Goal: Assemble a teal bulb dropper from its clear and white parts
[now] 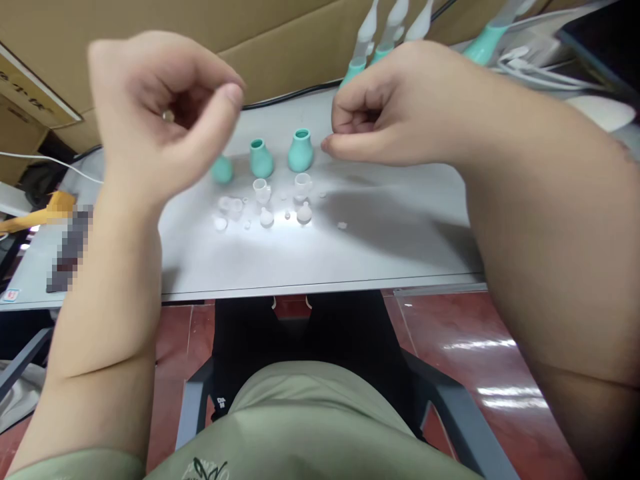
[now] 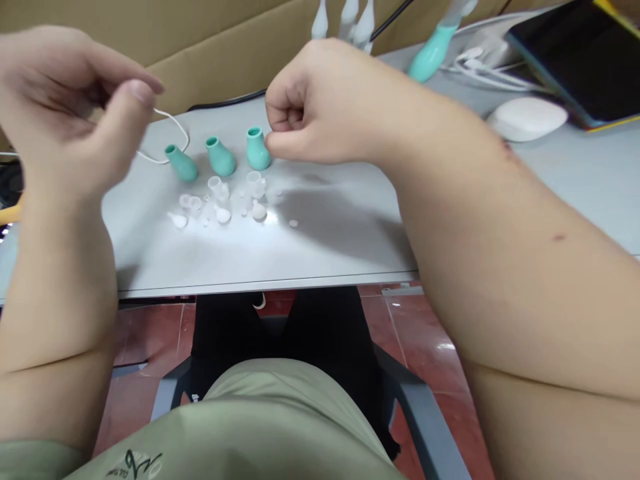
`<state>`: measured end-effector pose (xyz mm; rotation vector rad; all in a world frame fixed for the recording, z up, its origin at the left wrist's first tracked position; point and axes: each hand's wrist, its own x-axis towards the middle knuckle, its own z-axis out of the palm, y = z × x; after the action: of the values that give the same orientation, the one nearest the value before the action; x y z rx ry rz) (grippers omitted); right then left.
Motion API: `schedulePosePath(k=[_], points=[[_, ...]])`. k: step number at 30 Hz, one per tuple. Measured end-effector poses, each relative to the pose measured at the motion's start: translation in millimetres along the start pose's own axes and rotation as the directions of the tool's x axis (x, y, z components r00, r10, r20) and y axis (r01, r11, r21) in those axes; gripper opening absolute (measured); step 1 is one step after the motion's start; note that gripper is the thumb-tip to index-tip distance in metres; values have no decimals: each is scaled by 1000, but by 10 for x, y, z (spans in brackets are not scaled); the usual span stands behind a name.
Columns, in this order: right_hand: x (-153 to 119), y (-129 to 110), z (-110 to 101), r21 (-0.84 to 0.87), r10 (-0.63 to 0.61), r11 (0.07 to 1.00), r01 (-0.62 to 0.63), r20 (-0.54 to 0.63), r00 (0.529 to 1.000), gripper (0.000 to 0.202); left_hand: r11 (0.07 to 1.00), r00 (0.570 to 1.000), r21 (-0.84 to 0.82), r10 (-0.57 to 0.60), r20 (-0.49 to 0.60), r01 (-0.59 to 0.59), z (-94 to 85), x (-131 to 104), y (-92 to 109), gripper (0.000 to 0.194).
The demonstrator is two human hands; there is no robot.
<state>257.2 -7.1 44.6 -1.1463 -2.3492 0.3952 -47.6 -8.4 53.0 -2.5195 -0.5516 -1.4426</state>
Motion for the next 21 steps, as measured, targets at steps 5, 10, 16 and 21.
schedulePosePath(k=[5,10,16,21], points=[[-6,28,-11,29,-41,999,41,9,999,32,947,969,203,-238,-68,247,-288,-186,-292,33],[26,88,65,35,-101,994,102,-28,994,23,882,899,174,-426,-106,438,-479,-604,-463,61],[29,24,171,79,-108,990,115,-84,991,33,826,823,219,-552,132,519,-748,-746,-408,63],[-11,-68,214,121,-58,991,62,-36,998,35,833,805,164,-554,212,529,-767,-693,-311,50]])
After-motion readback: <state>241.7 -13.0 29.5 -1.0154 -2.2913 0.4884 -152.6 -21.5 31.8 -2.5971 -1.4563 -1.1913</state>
